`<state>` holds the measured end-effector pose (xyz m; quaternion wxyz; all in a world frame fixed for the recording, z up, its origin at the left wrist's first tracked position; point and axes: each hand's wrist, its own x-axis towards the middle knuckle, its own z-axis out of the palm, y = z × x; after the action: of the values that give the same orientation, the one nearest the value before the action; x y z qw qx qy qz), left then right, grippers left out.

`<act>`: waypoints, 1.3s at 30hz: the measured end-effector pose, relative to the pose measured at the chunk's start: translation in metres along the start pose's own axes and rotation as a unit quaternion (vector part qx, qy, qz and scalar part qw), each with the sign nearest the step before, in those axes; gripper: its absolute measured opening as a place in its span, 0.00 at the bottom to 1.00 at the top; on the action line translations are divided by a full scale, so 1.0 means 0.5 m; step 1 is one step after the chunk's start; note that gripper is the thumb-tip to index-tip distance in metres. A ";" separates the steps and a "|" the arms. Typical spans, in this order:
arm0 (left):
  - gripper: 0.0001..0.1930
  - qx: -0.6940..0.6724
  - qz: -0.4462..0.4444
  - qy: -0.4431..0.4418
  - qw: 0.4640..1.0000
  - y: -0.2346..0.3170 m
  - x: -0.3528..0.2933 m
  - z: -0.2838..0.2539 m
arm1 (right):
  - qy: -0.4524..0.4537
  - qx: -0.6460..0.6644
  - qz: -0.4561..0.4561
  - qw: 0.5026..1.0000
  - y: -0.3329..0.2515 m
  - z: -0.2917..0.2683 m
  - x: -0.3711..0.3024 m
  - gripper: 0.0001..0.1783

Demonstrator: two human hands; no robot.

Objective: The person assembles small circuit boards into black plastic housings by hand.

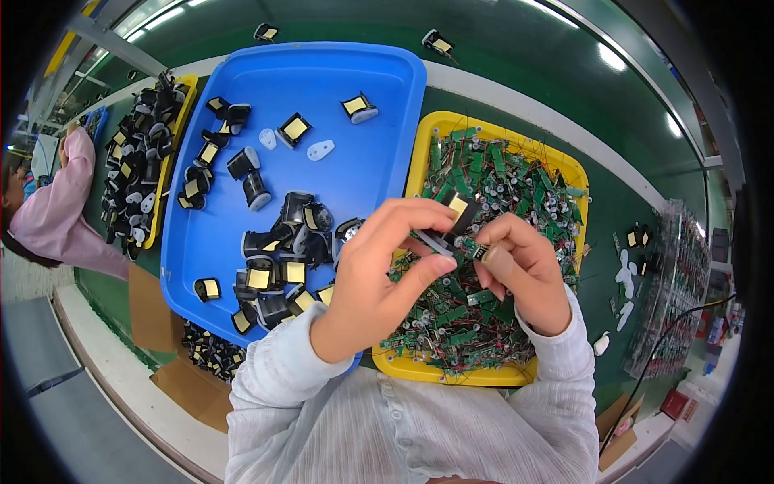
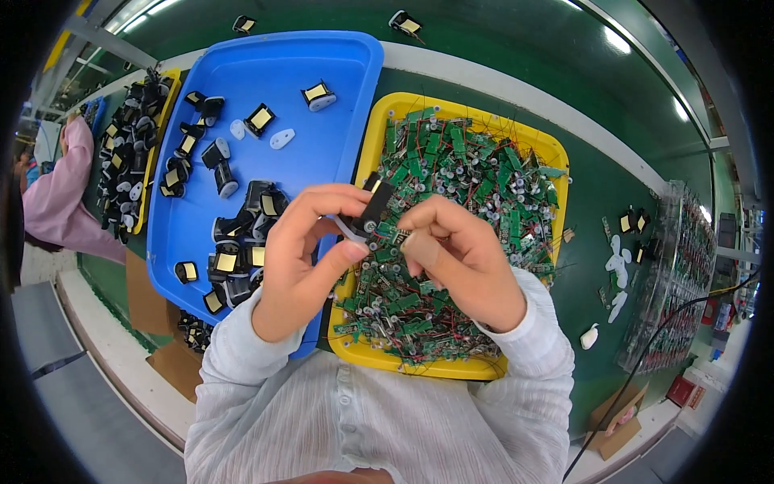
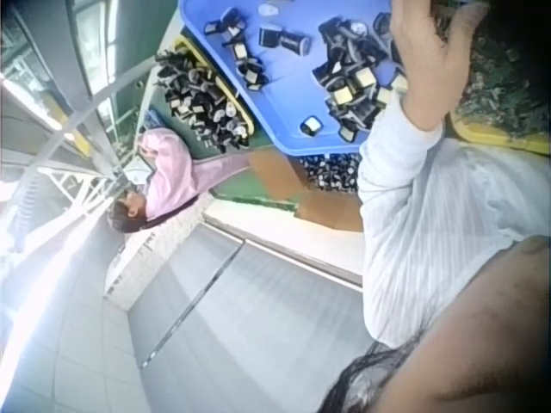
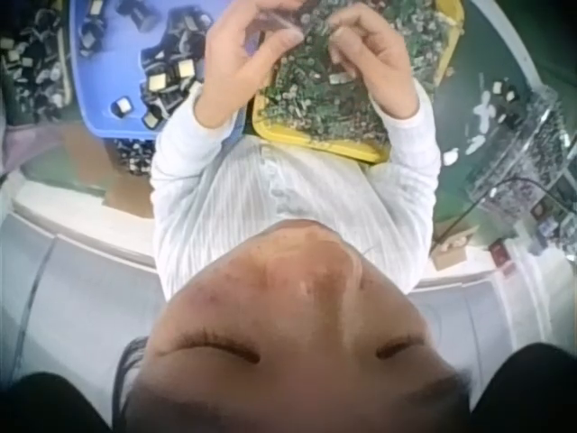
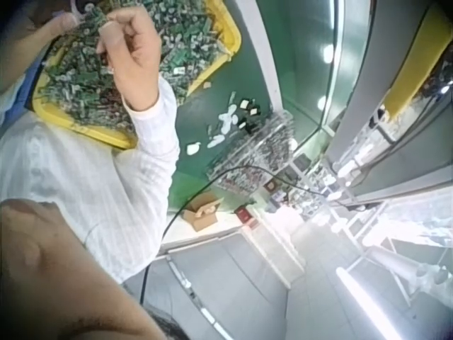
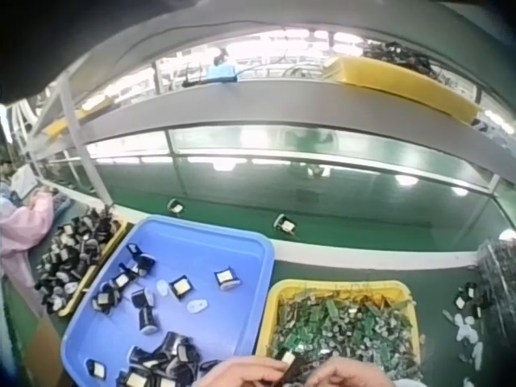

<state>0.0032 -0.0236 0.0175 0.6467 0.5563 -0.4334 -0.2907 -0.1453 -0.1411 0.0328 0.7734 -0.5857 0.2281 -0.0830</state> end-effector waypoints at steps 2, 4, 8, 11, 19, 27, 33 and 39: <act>0.11 0.019 0.004 0.003 1.000 -0.002 0.000 -0.001 | 0.022 -0.030 0.017 0.999 0.002 0.003 0.001 0.07; 0.13 0.077 0.057 -0.004 0.995 -0.013 -0.004 -0.005 | 0.035 -0.025 -0.022 0.999 0.006 0.015 0.007 0.07; 0.18 0.163 0.104 0.011 0.981 -0.011 -0.001 -0.013 | 0.040 -0.148 -0.115 0.981 0.012 0.008 0.005 0.06; 0.17 0.222 0.115 -0.024 0.968 0.001 0.007 -0.026 | 0.055 -0.180 -0.106 0.976 -0.001 0.009 -0.005 0.06; 0.15 0.041 -0.050 -0.070 0.996 -0.022 -0.011 -0.009 | 0.055 0.093 -0.028 0.994 0.015 0.008 0.000 0.08; 0.15 0.086 -0.018 -0.041 0.995 -0.026 -0.022 -0.001 | 0.019 0.139 -0.017 0.990 0.017 0.007 0.000 0.08; 0.15 0.161 0.042 -0.032 0.985 -0.022 -0.017 0.000 | 0.019 0.163 -0.001 0.987 0.010 0.012 0.001 0.07; 0.15 0.207 0.078 -0.042 0.974 -0.007 -0.013 -0.001 | 0.011 0.111 -0.017 0.994 0.010 0.008 -0.001 0.07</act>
<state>0.0011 -0.0186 0.0124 0.5189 0.6301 -0.5532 -0.1665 -0.1447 -0.1361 0.0290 0.8296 -0.4988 0.2160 -0.1276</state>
